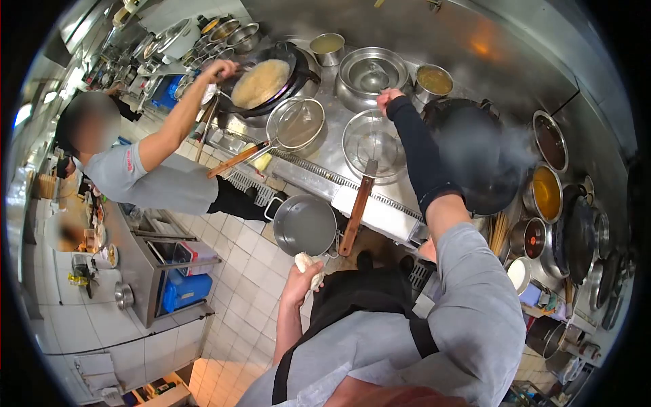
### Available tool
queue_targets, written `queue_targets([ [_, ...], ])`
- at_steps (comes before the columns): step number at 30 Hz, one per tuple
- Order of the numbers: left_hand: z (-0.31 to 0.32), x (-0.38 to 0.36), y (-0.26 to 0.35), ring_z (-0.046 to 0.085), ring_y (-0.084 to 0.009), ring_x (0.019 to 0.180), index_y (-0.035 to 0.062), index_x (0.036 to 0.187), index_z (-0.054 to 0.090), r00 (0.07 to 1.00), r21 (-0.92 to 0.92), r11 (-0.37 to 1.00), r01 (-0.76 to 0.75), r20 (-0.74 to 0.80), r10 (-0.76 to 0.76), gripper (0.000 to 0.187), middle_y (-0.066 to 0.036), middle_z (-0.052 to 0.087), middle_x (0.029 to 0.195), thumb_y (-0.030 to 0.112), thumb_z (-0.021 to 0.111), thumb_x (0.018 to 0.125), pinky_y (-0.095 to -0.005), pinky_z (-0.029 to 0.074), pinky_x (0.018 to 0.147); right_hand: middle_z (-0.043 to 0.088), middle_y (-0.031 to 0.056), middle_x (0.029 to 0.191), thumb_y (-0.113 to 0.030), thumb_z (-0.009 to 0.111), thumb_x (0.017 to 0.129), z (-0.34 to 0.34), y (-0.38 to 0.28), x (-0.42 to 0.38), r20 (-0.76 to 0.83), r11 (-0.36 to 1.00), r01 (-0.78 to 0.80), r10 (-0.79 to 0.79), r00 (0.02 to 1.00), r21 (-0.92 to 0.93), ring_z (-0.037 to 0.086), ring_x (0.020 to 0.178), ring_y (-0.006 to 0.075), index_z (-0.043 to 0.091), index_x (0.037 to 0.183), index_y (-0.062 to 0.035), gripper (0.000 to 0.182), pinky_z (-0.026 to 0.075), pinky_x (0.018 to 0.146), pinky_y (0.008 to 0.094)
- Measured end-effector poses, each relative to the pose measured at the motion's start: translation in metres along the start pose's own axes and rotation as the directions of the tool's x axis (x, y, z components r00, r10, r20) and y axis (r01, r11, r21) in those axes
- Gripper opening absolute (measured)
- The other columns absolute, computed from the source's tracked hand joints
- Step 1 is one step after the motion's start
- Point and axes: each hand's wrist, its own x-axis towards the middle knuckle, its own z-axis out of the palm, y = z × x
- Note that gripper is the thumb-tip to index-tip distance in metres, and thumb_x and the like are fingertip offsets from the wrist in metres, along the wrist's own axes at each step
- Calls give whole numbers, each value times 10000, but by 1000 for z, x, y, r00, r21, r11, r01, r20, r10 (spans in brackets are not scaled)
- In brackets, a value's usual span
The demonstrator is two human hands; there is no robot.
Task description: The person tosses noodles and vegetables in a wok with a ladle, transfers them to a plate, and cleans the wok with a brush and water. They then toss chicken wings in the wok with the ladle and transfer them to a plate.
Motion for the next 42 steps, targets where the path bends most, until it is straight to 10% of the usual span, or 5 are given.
queue_targets([
  [24, 40, 91, 51, 639, -152, 627, 4, 1068, 621, 973, 83, 997, -9, 230, -10, 259, -66, 661, 867, 209, 718, 943, -289, 518, 470, 507, -21, 665, -170, 662, 948, -162, -7, -475, -320, 719, 121, -444, 837, -684, 436, 466, 72, 531, 960, -11, 207, 314, 368, 270],
  [30, 51, 93, 41, 653, -169, 578, 6, 1084, 615, 974, 101, 994, -36, 225, 13, 314, -78, 666, 838, 246, 745, 928, -284, 504, 445, 677, 249, 782, -155, 674, 878, -183, 42, -422, 358, -443, -295, -884, 300, -846, 684, 711, 450, 526, 1141, 13, 345, 536, 637, 548],
  [35, 56, 86, 44, 654, -163, 578, 4, 1092, 616, 980, 91, 995, -32, 201, 13, 323, -78, 670, 838, 253, 741, 930, -280, 503, 444, 668, 157, 888, -167, 700, 896, -170, 70, -270, 310, -205, 338, -904, 294, -918, 653, 644, 353, 556, 1223, -20, 387, 548, 635, 467],
  [38, 58, 72, 55, 650, -162, 574, 1, 1092, 616, 989, 39, 999, -21, 149, 15, 319, -76, 671, 840, 248, 737, 932, -280, 504, 449, 469, 19, 605, -102, 616, 959, -70, 71, -236, 53, 562, 461, -593, 803, -687, 456, 410, 138, 511, 939, -49, 119, 354, 339, 346],
  [42, 43, 61, 44, 661, -168, 621, -4, 1138, 606, 995, -27, 996, -89, 52, 90, 336, -89, 683, 900, 241, 720, 939, -284, 499, 452, 724, 268, 849, -216, 697, 841, -40, 61, -116, 265, -204, 170, -791, 551, -964, 722, 780, 414, 695, 876, 68, 287, 584, 698, 476],
])
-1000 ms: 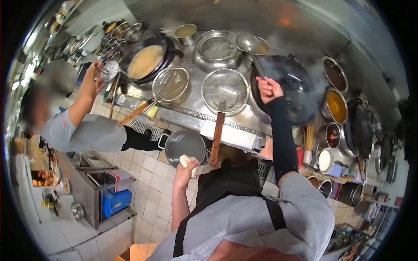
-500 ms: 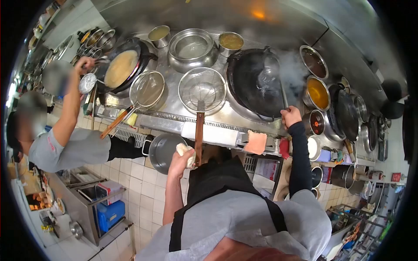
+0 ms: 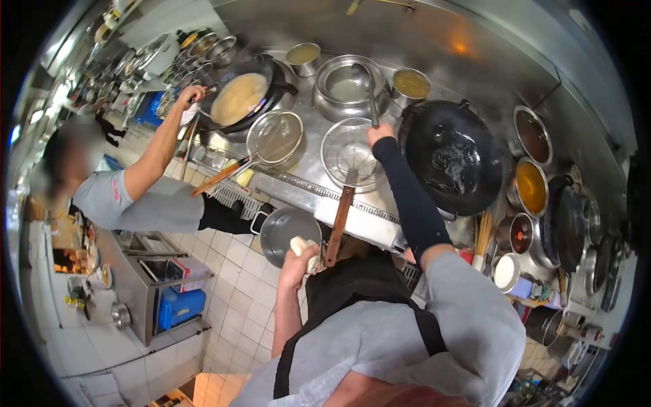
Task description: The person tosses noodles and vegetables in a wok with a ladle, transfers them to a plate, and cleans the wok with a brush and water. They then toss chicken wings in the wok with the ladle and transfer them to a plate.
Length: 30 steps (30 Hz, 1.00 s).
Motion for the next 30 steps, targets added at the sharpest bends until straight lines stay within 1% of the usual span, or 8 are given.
queue_targets([
  [3, -17, -19, -13, 652, -180, 614, 0, 1149, 592, 995, -72, 997, 5, -100, -12, 347, -90, 677, 899, 254, 716, 947, -288, 492, 454, 718, 292, 1081, -262, 732, 808, 43, -17, 31, 113, 942, -54, 97, 989, -332, 705, 1052, 405, 726, 1077, 63, 422, 563, 929, 430],
  [6, -30, -34, -30, 652, -190, 601, 5, 1146, 588, 980, -111, 994, 21, -195, -43, 345, -92, 671, 885, 260, 710, 947, -296, 495, 461, 717, 297, 1071, -241, 683, 849, 78, -19, 69, 176, 962, -84, 133, 975, -261, 707, 1060, 394, 722, 1086, 62, 387, 565, 929, 442],
  [7, -33, -39, -37, 652, -191, 598, 6, 1145, 587, 972, -128, 991, 47, -222, -74, 345, -93, 671, 884, 260, 711, 946, -297, 496, 461, 686, 229, 899, -193, 619, 901, 116, 5, 108, 341, 931, -353, 304, 890, 91, 695, 865, 335, 651, 930, 17, 214, 562, 756, 401],
  [8, -35, -43, -43, 652, -192, 595, 7, 1143, 587, 963, -144, 987, 73, -246, -107, 346, -93, 671, 882, 261, 711, 945, -298, 497, 462, 654, 161, 727, -145, 555, 953, 144, 29, 139, 545, 699, -614, 374, 750, 366, 683, 671, 276, 580, 774, -28, 215, 560, 583, 360],
  [10, -36, -47, -51, 656, -191, 588, 8, 1128, 600, 960, -154, 984, 94, -247, -131, 342, -85, 673, 864, 269, 717, 941, -296, 505, 466, 444, 12, 615, -65, 592, 962, 74, 2, 125, 851, -277, -816, 7, 526, 507, 465, 498, 120, 516, 799, 15, 197, 382, 413, 232],
  [13, -28, -47, -48, 662, -181, 588, 8, 1093, 631, 963, -137, 984, 113, -229, -142, 318, -72, 682, 841, 275, 716, 943, -295, 517, 473, 424, -6, 639, -99, 519, 1014, 29, -16, 89, 814, -460, -731, -31, 580, 504, 390, 467, 102, 415, 861, -55, 190, 345, 419, 219],
  [22, -16, -11, -24, 695, -198, 640, 4, 1145, 614, 992, 26, 992, 123, -25, -122, 373, -81, 689, 910, 278, 736, 924, -289, 514, 487, 494, 15, 807, -137, 559, 1040, -166, 22, -67, 707, -465, -715, -233, 667, 521, 450, 508, 55, 464, 1258, 113, 345, 339, 397, 232],
  [30, -6, 19, -10, 739, -232, 710, -28, 1150, 604, 986, 65, 995, 77, 143, -86, 324, -120, 700, 927, 152, 734, 914, -314, 565, 520, 520, 0, 777, -135, 586, 1008, -324, 35, -161, 677, -117, -674, 265, 686, 729, 454, 521, 37, 547, 1118, 45, 215, 329, 393, 223],
])
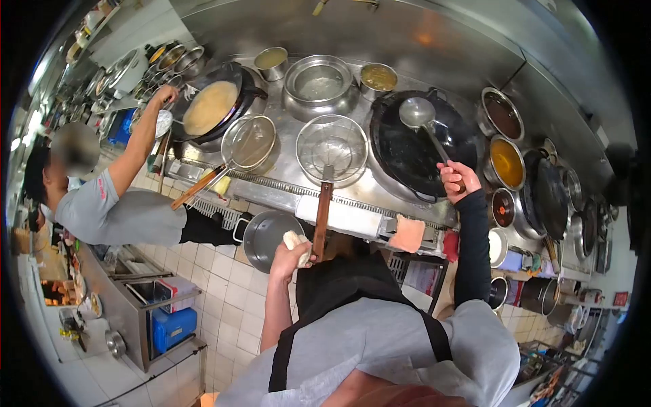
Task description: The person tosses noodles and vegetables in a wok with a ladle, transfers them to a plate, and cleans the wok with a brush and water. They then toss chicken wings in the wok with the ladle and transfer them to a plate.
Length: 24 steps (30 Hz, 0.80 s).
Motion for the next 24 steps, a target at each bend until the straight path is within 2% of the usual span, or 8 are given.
queue_targets([
  [6, 7, 12, -2, 741, -228, 739, -35, 1160, 591, 996, 26, 999, 23, 85, -25, 331, -126, 695, 945, 156, 730, 927, -310, 576, 527, 643, 128, 729, -166, 656, 902, -51, 50, -20, -259, 345, -54, -581, 772, -937, 642, 585, 261, 588, 895, -18, 164, 474, 457, 401],
  [8, 9, 12, -6, 741, -226, 745, -35, 1166, 590, 995, 60, 998, 37, 89, -42, 347, -124, 695, 952, 172, 735, 928, -310, 578, 529, 696, 228, 842, -143, 654, 860, -92, 84, -1, 231, -320, -103, -840, 491, -942, 694, 749, 425, 607, 1064, 0, 253, 550, 649, 507],
  [12, 15, 7, -11, 743, -226, 748, -31, 1186, 589, 994, 105, 994, 32, 104, -43, 381, -118, 696, 968, 201, 745, 927, -305, 580, 536, 705, 263, 987, -121, 670, 865, -66, 141, 13, 444, -450, 47, -851, 280, -892, 676, 903, 479, 476, 1400, -32, 577, 539, 788, 541],
  [14, 14, 5, -15, 746, -206, 740, -6, 1186, 596, 992, 92, 995, 39, 117, -49, 424, -105, 706, 960, 239, 786, 898, -298, 584, 538, 697, 272, 1040, -110, 660, 890, -54, 165, 31, 193, -200, 49, -812, 552, -979, 671, 939, 478, 469, 1422, -24, 572, 544, 807, 518],
  [17, 14, -1, -14, 745, -216, 742, -11, 1190, 595, 994, 74, 997, 20, 106, -27, 411, -107, 703, 965, 228, 772, 907, -302, 582, 542, 705, 99, 1004, -47, 695, 904, -33, 191, 80, 428, -186, 464, -756, 496, -866, 654, 788, 194, 521, 1387, 31, 519, 547, 698, 350],
  [18, 13, -5, -14, 746, -225, 745, -20, 1196, 592, 995, 69, 998, 13, 94, -20, 400, -111, 700, 972, 214, 757, 918, -304, 579, 543, 629, 53, 869, -59, 682, 914, 3, 187, 82, 260, 261, 525, -643, 720, -810, 546, 632, 129, 555, 1293, 6, 405, 436, 545, 296],
  [19, 12, -9, -15, 746, -234, 748, -29, 1202, 589, 996, 64, 998, 7, 83, -12, 389, -115, 696, 979, 201, 743, 928, -306, 576, 543, 554, 7, 735, -72, 669, 923, 41, 183, 82, 69, 662, 404, -471, 879, -632, 438, 475, 64, 589, 1198, -19, 291, 326, 393, 242],
  [24, -2, -26, -18, 742, -205, 743, 7, 1160, 606, 1000, 16, 1000, 9, 7, -9, 351, -91, 708, 950, 202, 760, 911, -305, 582, 545, 510, -17, 577, -198, 634, 986, 134, 108, 213, 308, 939, 215, -128, 943, -269, 446, 391, 88, 541, 765, -119, 253, 373, 357, 243],
])
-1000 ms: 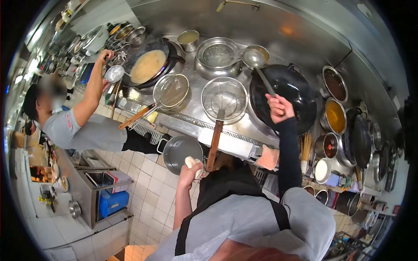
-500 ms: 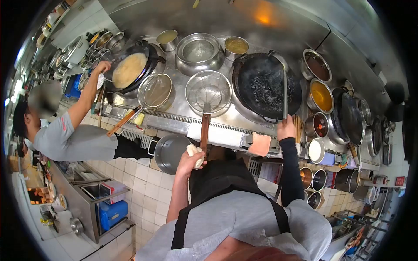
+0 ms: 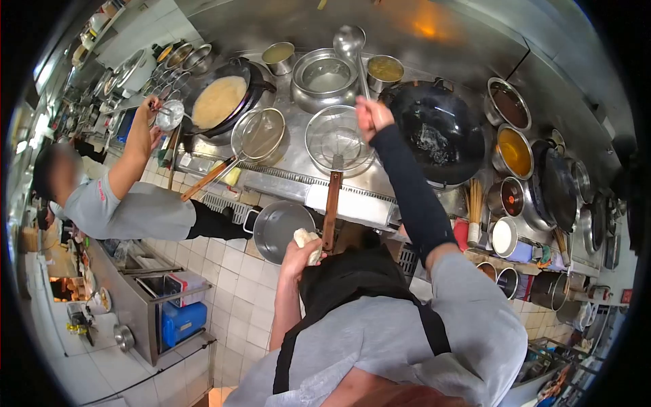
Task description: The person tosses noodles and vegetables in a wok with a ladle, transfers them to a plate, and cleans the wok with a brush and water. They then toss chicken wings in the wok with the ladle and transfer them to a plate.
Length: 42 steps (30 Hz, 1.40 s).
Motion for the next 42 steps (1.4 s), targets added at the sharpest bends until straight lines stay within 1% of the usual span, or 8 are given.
queue_targets([
  [15, -13, -19, -20, 731, -209, 717, -12, 1156, 615, 993, -89, 996, 29, -111, -38, 337, -113, 716, 956, 203, 740, 928, -297, 578, 533, 404, -43, 589, -218, 580, 1039, 44, 13, 12, 303, 633, -191, -72, 950, 751, 365, 440, 60, 610, 1149, 60, 300, 334, 390, 230],
  [19, -15, -15, -20, 737, -217, 733, -13, 1151, 618, 994, -57, 997, 59, -89, -64, 343, -114, 718, 948, 215, 741, 927, -303, 582, 544, 493, 13, 587, -187, 641, 979, -15, 29, 17, -230, 988, 108, -131, 964, -108, 438, 397, 126, 549, 892, -20, 210, 370, 371, 290],
  [22, -14, 1, -12, 746, -224, 757, -12, 1175, 613, 996, -15, 999, 51, -68, -52, 342, -121, 721, 961, 212, 720, 940, -313, 593, 556, 556, 71, 595, -160, 677, 930, -49, 57, -35, -303, 758, 113, -387, 871, -642, 484, 367, 196, 550, 863, -40, 187, 380, 331, 361],
  [24, -7, 13, -7, 749, -233, 751, -12, 1199, 608, 998, -47, 998, 30, -52, -33, 343, -133, 720, 986, 202, 705, 950, -315, 597, 555, 666, 193, 811, -191, 691, 860, -87, 108, -82, -116, 337, 145, -646, 755, -930, 671, 817, 386, 616, 1102, 10, 324, 524, 767, 476],
  [28, 25, 43, 2, 745, -231, 921, -9, 1259, 601, 981, -273, 958, 91, 189, -39, 401, -131, 720, 1072, 305, 639, 1012, -383, 621, 733, 662, 296, 898, -119, 598, 899, -46, 153, -215, -154, 311, -14, -430, 889, -950, 664, 852, 473, 387, 1491, 30, 645, 517, 759, 521],
  [32, 74, 70, 2, 693, -215, 1102, 53, 1316, 596, 867, -441, 850, 289, 498, -37, 458, -84, 711, 1194, 429, 540, 1061, -429, 579, 876, 679, 319, 1040, -101, 594, 889, -51, 199, -241, -203, 158, -156, -344, 917, -975, 658, 966, 484, 404, 1460, 82, 629, 533, 869, 488],
  [38, 97, 113, -37, 685, -169, 1052, 88, 1306, 612, 874, -320, 921, 222, 484, -43, 445, -32, 707, 1181, 452, 569, 1052, -359, 554, 865, 688, 245, 1080, -236, 745, 895, -124, 167, -261, 249, 201, 286, -187, 950, -937, 672, 1021, 369, 684, 1118, 42, 362, 527, 906, 409],
  [42, 105, 102, -33, 672, -159, 1027, -39, 1263, 633, 987, 140, 990, 26, 154, -48, 482, -85, 703, 1164, 339, 713, 975, -304, 526, 889, 656, 172, 947, -320, 678, 868, -307, 100, -314, -228, -283, -531, -674, 702, -799, 641, 916, 390, 686, 966, -114, 228, 518, 763, 468],
])
